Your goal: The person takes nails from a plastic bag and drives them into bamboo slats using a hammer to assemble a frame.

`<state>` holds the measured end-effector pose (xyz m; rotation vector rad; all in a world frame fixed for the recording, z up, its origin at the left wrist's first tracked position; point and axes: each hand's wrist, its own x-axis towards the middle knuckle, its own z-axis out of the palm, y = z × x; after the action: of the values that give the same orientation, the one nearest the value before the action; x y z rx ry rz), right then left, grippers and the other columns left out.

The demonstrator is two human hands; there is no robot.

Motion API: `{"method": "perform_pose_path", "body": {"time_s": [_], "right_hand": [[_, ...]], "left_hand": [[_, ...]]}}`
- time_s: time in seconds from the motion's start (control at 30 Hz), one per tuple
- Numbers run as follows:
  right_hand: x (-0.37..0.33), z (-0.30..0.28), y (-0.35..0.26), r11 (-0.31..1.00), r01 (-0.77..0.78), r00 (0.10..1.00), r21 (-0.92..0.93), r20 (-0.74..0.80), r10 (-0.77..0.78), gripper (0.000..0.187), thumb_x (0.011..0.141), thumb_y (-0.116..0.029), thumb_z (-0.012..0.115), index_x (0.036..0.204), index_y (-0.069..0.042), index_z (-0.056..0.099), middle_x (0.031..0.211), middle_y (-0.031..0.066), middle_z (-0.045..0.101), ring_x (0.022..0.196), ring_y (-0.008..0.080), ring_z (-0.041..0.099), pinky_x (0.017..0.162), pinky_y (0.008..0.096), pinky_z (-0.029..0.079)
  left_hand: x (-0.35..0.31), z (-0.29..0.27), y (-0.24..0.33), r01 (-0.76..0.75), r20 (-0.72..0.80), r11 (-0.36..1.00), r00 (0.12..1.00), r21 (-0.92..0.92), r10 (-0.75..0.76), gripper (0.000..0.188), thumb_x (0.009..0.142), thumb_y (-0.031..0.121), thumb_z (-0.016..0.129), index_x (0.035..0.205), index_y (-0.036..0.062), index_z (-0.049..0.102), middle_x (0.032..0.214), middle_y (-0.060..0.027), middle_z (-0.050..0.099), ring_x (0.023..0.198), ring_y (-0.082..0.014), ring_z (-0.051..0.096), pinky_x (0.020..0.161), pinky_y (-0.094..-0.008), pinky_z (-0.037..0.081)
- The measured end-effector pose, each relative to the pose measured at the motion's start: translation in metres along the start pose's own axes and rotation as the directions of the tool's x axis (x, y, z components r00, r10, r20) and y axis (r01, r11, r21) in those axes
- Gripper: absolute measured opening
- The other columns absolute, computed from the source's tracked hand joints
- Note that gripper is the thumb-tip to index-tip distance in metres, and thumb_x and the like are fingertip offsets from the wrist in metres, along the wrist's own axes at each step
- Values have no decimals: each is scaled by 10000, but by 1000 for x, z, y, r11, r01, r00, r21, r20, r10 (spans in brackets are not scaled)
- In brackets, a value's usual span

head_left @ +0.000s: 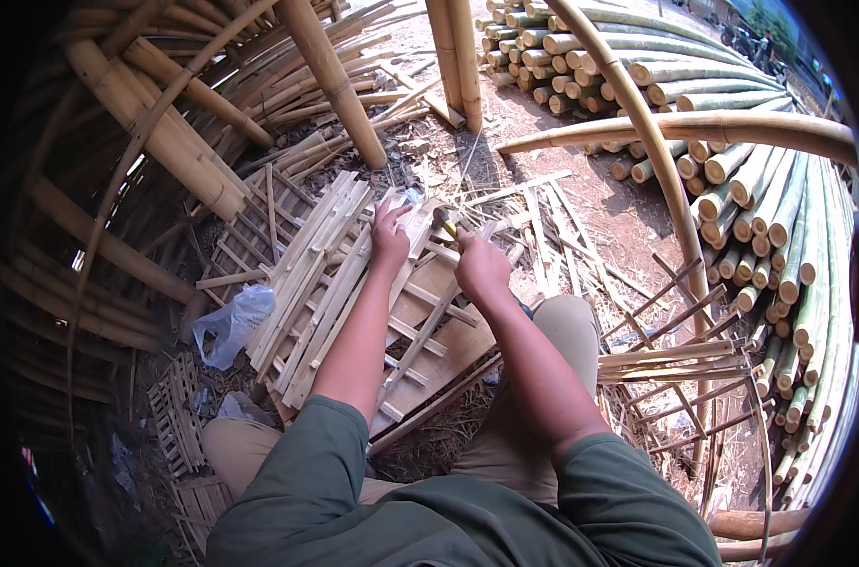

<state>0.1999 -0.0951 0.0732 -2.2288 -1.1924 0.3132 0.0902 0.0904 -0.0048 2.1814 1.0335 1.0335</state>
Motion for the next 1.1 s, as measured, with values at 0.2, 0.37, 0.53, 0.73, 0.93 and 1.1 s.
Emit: {"method": "perform_pose_path", "body": {"time_s": [0.2, 0.37, 0.53, 0.73, 0.93, 1.1], "right_hand": [[4, 3, 19, 997, -71, 997, 6, 12, 71, 277, 958, -163, 412, 1100, -129, 647, 917, 173, 687, 884, 359, 673, 761, 477, 508], [2, -2, 5, 999, -46, 998, 2, 32, 46, 331, 1000, -220, 373, 1114, -111, 664, 919, 176, 696, 879, 355, 677, 756, 469, 518], [-4, 3, 8, 1000, 2, 999, 23, -35, -1, 308, 978, -189, 401, 1117, -124, 668, 898, 186, 689, 877, 367, 672, 762, 477, 514], [-7, 2, 9, 997, -33, 996, 73, -76, 39, 468, 828, -80, 535, 1279, -180, 608, 887, 210, 683, 814, 382, 670, 746, 498, 517], [-8, 1, 9, 989, 137, 986, 48, -100, -131, 569, 847, -46, 515, 1381, -244, 515, 854, 234, 665, 785, 409, 651, 730, 507, 500], [-12, 3, 6, 987, 158, 987, -20, -18, -158, 578, 857, -37, 478, 1386, -268, 508, 861, 244, 657, 774, 403, 650, 727, 504, 501]], "left_hand": [[-56, -24, 42, 51, 219, 926, 965, 373, -142, 506, 917, 208, 511, 1417, 171, 443, 1540, -154, 303, 1452, -343, 219, 1154, -609, 76], [-98, -59, 45, -136, 350, 763, 929, 632, -125, 562, 956, 326, 455, 1488, 181, 345, 1575, -145, 231, 1471, -319, 169, 1126, -666, 11], [-102, -52, 37, -285, 400, 708, 917, 646, 4, 556, 971, 285, 409, 1503, 158, 308, 1588, -88, 219, 1483, -263, 146, 1123, -677, -14], [-103, -49, 32, -337, 361, 723, 924, 604, 129, 543, 953, 230, 406, 1482, 130, 334, 1543, -60, 333, 1453, -210, 250, 1159, -625, 12], [-106, -49, 30, -291, 292, 830, 942, 475, 164, 478, 928, 194, 444, 1403, 143, 460, 1481, -25, 435, 1409, -195, 340, 1176, -592, 51], [-106, -50, 35, -228, 269, 859, 957, 458, 111, 429, 915, 202, 458, 1336, 157, 532, 1470, -10, 452, 1398, -196, 359, 1179, -581, 63]]}}
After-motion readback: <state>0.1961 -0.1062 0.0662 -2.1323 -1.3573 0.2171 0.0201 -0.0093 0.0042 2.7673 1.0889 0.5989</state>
